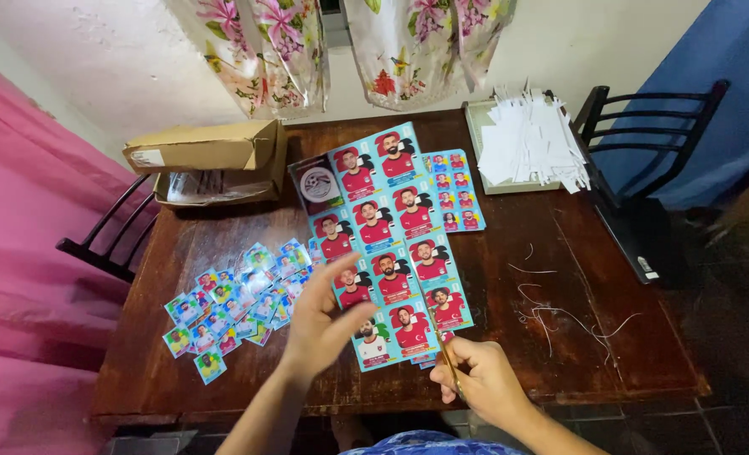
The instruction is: Cutting individual stickers from printed sheets using scissors.
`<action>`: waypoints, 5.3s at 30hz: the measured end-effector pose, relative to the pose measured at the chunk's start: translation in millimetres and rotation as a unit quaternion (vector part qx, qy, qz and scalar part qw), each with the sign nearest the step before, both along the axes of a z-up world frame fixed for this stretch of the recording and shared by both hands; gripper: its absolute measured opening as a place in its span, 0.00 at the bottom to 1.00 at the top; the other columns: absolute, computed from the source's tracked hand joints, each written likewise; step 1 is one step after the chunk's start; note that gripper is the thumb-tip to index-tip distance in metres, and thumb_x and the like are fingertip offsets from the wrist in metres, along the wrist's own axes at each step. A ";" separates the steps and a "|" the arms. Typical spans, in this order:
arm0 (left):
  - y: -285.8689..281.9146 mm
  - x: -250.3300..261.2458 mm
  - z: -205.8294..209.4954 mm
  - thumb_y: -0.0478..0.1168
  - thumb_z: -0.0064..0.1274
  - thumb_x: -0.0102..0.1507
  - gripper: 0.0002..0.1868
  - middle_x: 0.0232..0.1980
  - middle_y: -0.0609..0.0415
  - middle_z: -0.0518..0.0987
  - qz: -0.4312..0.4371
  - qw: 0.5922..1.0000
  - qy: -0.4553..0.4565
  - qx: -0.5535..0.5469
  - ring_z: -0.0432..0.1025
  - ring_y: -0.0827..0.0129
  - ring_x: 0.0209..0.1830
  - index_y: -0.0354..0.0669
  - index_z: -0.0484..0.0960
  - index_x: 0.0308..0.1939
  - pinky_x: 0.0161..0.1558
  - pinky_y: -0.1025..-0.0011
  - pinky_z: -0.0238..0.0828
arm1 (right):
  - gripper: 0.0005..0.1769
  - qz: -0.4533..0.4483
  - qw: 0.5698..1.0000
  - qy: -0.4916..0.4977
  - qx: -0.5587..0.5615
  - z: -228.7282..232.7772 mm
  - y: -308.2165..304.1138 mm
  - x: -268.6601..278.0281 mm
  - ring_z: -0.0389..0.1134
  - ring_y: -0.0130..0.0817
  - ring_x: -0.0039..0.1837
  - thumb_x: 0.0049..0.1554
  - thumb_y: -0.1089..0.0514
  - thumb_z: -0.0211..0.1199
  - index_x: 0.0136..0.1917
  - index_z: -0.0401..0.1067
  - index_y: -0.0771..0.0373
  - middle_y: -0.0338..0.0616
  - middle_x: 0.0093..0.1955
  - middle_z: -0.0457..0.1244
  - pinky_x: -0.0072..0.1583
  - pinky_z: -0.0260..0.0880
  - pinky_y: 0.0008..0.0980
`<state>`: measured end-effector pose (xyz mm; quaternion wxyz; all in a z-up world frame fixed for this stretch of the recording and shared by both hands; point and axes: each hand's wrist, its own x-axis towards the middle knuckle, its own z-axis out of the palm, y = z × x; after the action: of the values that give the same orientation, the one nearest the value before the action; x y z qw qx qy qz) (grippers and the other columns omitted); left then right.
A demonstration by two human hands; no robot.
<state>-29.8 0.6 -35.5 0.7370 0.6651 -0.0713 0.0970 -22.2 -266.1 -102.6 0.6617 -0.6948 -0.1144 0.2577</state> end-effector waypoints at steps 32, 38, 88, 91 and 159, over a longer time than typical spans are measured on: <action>-17.8 12.0 -18.6 0.22 0.56 0.60 0.30 0.55 0.54 0.74 -0.002 0.998 0.061 0.014 0.77 0.74 0.49 0.36 0.71 0.67 0.45 0.75 0.80 | 0.23 0.035 0.995 -0.092 -0.033 -6.3 -9.5 25.9 0.64 0.18 0.39 0.56 0.43 0.67 0.44 0.75 0.69 0.35 0.35 0.69 0.42 0.69 0.27; -19.4 14.8 -17.9 0.23 0.57 0.61 0.30 0.55 0.53 0.73 -0.001 0.998 0.054 0.023 0.77 0.73 0.49 0.35 0.71 0.67 0.45 0.74 0.80 | 0.22 0.017 0.994 -0.105 -0.037 -15.6 -13.2 24.3 0.60 0.18 0.37 0.55 0.45 0.69 0.38 0.74 0.68 0.34 0.31 0.65 0.38 0.64 0.26; -14.1 -1.8 -55.1 0.25 0.56 0.59 0.32 0.48 0.54 0.83 -0.053 0.986 0.153 -0.040 0.75 0.77 0.43 0.38 0.71 0.69 0.43 0.76 0.74 | 0.24 -0.003 0.998 -0.057 -0.010 -49.0 15.3 51.2 0.67 0.21 0.41 0.56 0.41 0.66 0.45 0.77 0.68 0.39 0.38 0.72 0.44 0.69 0.28; -14.5 -0.2 -55.8 0.25 0.56 0.59 0.32 0.49 0.54 0.83 -0.053 0.986 0.153 -0.037 0.75 0.77 0.44 0.38 0.71 0.68 0.45 0.76 0.74 | 0.23 -0.007 0.997 -0.077 -0.024 -47.2 16.5 51.0 0.66 0.19 0.40 0.57 0.43 0.65 0.44 0.77 0.67 0.37 0.37 0.72 0.43 0.69 0.27; -53.7 35.4 51.7 0.20 0.55 0.63 0.28 0.62 0.51 0.70 0.093 0.987 -0.120 0.057 0.78 0.71 0.55 0.34 0.70 0.67 0.51 0.77 0.79 | 0.38 0.113 0.978 -0.176 -0.008 65.2 -12.2 29.6 0.73 0.34 0.41 0.55 0.27 0.59 0.41 0.74 0.70 0.45 0.38 0.68 0.46 0.74 0.34</action>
<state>5.6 -53.1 16.2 0.6716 0.6934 -0.1025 0.2401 7.4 -278.3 -37.4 0.5925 -0.7169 -0.3050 0.2048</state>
